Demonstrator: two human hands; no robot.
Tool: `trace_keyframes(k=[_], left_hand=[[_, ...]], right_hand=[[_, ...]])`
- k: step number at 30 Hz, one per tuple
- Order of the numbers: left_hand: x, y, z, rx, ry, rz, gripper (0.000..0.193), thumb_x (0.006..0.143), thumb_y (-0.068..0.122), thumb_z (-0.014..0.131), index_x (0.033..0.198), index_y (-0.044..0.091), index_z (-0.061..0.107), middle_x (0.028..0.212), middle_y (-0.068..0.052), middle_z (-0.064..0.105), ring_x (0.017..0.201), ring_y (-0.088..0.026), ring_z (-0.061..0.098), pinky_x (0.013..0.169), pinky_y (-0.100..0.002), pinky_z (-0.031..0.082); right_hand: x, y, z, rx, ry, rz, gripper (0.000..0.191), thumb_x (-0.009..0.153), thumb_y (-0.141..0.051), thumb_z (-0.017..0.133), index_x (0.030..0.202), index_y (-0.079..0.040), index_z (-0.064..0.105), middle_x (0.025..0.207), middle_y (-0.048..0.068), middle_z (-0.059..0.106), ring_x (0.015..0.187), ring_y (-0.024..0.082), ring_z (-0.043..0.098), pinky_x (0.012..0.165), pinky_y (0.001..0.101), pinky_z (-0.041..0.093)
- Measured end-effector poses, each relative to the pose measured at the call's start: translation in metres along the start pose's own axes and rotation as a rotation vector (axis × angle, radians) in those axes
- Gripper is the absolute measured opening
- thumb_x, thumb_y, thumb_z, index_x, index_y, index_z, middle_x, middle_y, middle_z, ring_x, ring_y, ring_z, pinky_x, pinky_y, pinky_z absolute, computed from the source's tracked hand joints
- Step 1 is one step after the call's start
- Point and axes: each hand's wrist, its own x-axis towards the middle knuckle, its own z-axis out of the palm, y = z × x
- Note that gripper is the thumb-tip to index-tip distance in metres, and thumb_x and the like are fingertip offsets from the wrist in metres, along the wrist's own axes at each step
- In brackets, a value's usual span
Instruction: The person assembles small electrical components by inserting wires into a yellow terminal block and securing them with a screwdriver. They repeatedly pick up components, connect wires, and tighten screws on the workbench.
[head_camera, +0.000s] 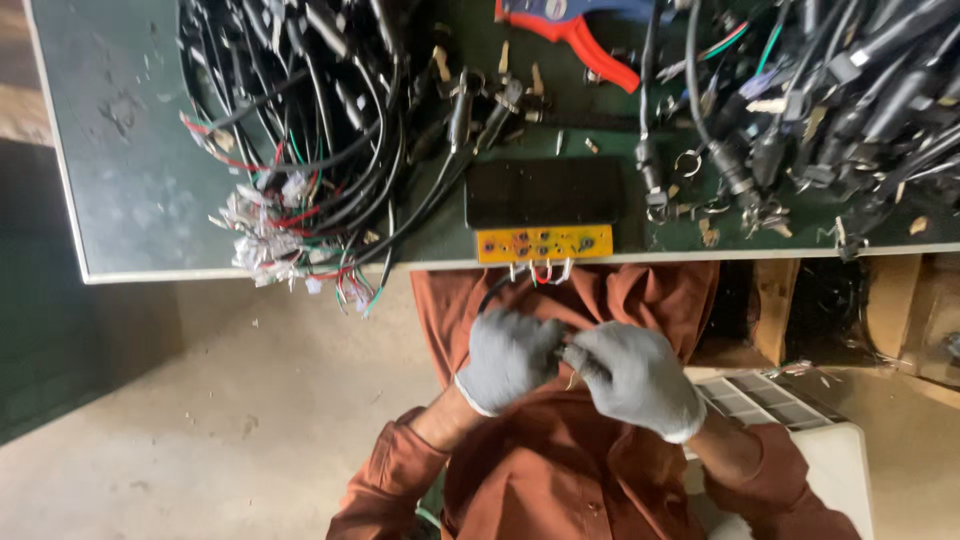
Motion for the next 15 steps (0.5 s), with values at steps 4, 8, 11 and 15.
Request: trace_keyframes(k=[4,8,11,15], left_hand=[[-0.003,0.0,0.005,-0.143,-0.121,-0.147,0.015,0.072,0.021,0.074,0.086,0.019,0.069,0.067,-0.002,0.058,0.063,-0.025,0.059,0.06,-0.042,0.043],[0.003,-0.004,0.007,0.091,-0.101,-0.097,0.02,0.083,0.028,0.078,0.081,0.014,0.063,0.065,-0.005,0.056,0.059,-0.026,0.056,0.057,-0.044,0.041],[0.009,-0.004,0.005,0.032,-0.156,-0.166,0.016,0.086,0.026,0.077,0.09,0.015,0.066,0.068,-0.003,0.059,0.063,-0.025,0.057,0.063,-0.044,0.043],[0.013,0.007,-0.011,-0.127,-0.035,-0.001,0.042,0.085,0.029,0.076,0.117,0.003,0.067,0.084,-0.008,0.062,0.078,-0.028,0.059,0.076,-0.046,0.046]], right_hand=[[0.011,0.023,0.004,0.012,0.018,-0.124,0.012,0.087,-0.011,0.072,0.085,-0.008,0.061,0.075,0.007,0.059,0.068,0.026,0.059,0.059,0.0396,0.046],[0.007,0.037,0.018,0.0,0.064,-0.149,0.01,0.084,-0.01,0.071,0.086,-0.006,0.063,0.071,0.007,0.056,0.063,0.025,0.056,0.057,0.0397,0.044],[0.003,0.044,0.032,0.015,0.061,-0.137,0.007,0.084,-0.005,0.068,0.087,-0.006,0.063,0.071,0.006,0.053,0.063,0.023,0.054,0.059,0.038,0.043],[0.004,0.064,0.003,-0.18,-0.03,-0.06,0.012,0.079,-0.013,0.073,0.078,-0.015,0.062,0.069,-0.001,0.06,0.065,0.022,0.058,0.066,0.042,0.045]])
